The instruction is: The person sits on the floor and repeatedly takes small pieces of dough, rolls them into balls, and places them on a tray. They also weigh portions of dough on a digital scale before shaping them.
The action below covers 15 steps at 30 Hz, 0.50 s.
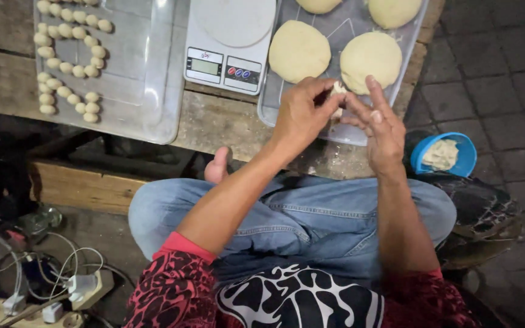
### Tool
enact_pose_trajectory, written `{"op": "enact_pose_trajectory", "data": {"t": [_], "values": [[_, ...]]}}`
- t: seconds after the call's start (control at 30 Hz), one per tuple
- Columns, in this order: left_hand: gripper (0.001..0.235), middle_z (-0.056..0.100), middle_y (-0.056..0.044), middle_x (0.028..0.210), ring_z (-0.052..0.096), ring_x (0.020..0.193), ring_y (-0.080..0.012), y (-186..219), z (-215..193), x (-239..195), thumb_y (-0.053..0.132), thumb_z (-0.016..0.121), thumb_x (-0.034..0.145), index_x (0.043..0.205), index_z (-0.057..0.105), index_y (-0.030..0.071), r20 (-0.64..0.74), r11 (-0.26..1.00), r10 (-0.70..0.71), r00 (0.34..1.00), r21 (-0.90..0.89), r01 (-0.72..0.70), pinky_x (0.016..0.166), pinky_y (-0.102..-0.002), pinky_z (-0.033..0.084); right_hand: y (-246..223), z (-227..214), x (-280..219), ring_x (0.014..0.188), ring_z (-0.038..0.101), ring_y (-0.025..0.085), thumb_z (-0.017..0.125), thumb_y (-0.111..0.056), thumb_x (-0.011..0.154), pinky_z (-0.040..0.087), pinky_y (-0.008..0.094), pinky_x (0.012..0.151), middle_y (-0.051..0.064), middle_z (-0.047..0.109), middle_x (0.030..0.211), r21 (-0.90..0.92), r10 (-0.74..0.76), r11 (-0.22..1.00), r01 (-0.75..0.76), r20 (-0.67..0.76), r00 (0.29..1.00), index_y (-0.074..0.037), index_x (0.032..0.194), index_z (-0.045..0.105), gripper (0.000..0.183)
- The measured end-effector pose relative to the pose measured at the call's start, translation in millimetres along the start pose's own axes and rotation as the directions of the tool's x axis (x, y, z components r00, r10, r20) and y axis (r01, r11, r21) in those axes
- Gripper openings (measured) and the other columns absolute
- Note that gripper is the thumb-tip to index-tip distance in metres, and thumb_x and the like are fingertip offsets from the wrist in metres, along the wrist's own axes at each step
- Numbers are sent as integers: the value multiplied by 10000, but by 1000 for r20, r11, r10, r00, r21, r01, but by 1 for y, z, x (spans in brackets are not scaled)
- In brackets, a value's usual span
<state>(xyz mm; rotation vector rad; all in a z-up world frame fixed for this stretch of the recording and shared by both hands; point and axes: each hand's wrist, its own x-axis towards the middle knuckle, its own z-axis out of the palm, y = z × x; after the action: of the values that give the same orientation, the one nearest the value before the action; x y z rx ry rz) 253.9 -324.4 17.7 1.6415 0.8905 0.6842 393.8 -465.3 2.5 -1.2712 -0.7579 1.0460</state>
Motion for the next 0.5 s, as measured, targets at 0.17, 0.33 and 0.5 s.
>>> {"op": "enact_pose_trajectory", "data": {"t": [0.17,0.33,0.5], "values": [[297,640,-72,1315,709,1125,-215,17,-50,43,261,716,901,1167,732,131,-27,930,-368,930,-30,367,995,-317,628,-14,11,8,1074,734,392,607,-225,1088,662,402,793,291,674,1281,-224,-147,970,90,-251,957,58,1494,492,508],[257,659,-61,971,675,851,-179,-46,-97,78,82,718,946,1180,613,90,-345,962,136,929,270,-40,713,-315,571,-7,11,15,872,737,227,686,-140,1050,670,315,710,193,750,1057,-249,-123,968,29,-373,919,61,1314,650,334],[227,669,-133,1100,592,988,-367,-87,-111,87,38,643,942,1135,755,77,-331,833,215,919,553,4,789,-470,545,-6,14,16,833,725,159,702,-72,1038,629,261,701,164,762,994,-335,-124,942,5,-334,934,33,1242,693,230]]}}
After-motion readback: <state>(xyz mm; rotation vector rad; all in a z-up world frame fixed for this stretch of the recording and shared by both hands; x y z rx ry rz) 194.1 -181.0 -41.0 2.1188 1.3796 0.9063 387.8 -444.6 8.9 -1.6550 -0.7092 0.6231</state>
